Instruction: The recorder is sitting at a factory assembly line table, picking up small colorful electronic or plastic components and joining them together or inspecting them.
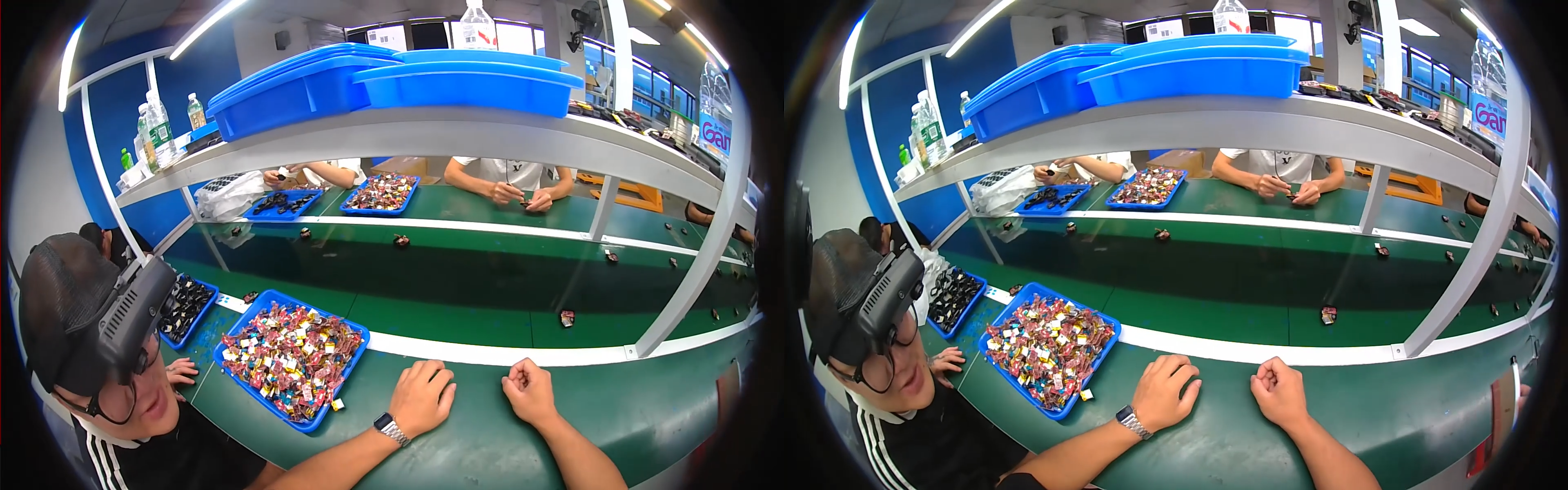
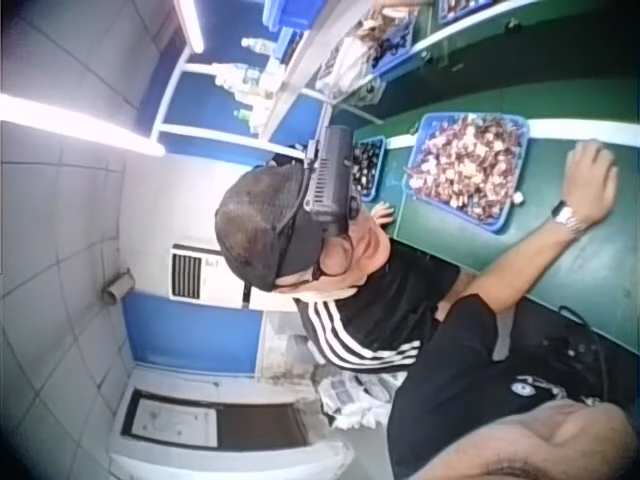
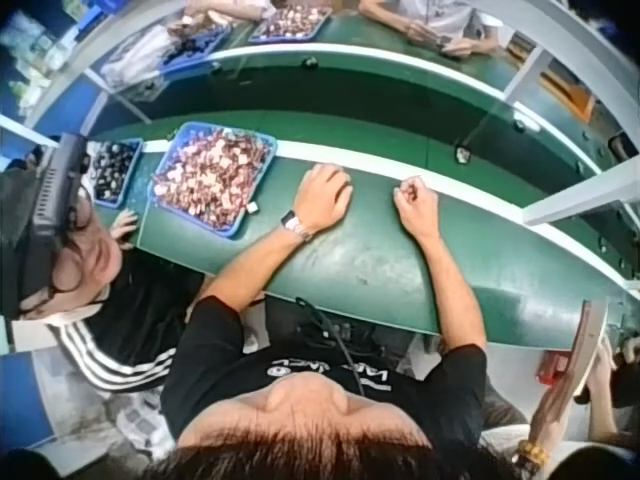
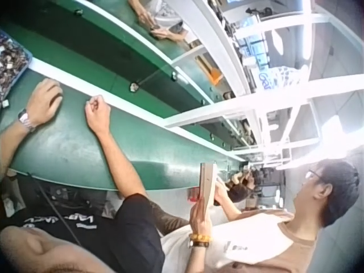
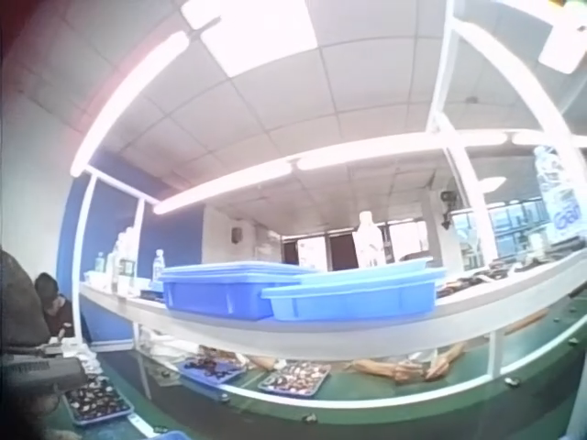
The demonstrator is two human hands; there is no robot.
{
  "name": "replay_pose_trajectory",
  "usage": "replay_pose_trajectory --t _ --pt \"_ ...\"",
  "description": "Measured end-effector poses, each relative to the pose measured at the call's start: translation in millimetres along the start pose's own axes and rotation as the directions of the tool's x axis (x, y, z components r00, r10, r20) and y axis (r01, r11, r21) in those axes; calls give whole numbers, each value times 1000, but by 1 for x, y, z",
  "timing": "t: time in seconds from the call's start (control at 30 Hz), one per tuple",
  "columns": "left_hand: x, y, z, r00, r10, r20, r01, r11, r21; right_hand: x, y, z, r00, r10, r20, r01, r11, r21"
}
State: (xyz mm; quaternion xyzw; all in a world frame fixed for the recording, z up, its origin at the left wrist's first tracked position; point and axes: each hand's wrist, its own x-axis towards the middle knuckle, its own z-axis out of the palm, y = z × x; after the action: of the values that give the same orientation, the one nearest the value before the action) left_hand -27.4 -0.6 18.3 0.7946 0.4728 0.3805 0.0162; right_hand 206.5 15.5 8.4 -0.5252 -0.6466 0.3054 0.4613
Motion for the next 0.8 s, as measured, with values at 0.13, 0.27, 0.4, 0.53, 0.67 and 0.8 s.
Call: replay_pose_trajectory --t 0.13,0.27,0.4,0.53,0.67,0.8 --pt "-2 0 -2 999 -2 -38 3 1000 23 -2 -2 2 1000 23 10 -23 1000 10" --pt "2 7 2 1000 -8 -10 8 1000 -6 -5 3 -4 1000 -1 17 1 1000 -15" --pt "10 6 -1 990 45 -137 -38 998 57 -3 9 -3 999 -50 18 50 999 -7" --pt "6 3 -14 989 14 -147 -2 996 84 3 0 8 996 -25 87 23 999 29" --pt "6 4 0 999 8 -36 -5 998 69 0 5 -1 997 -32 68 28 998 54" --pt "2 1 7 994 3 110 -15 994 110 -2 3 -6 997 -8 74 6 999 32"
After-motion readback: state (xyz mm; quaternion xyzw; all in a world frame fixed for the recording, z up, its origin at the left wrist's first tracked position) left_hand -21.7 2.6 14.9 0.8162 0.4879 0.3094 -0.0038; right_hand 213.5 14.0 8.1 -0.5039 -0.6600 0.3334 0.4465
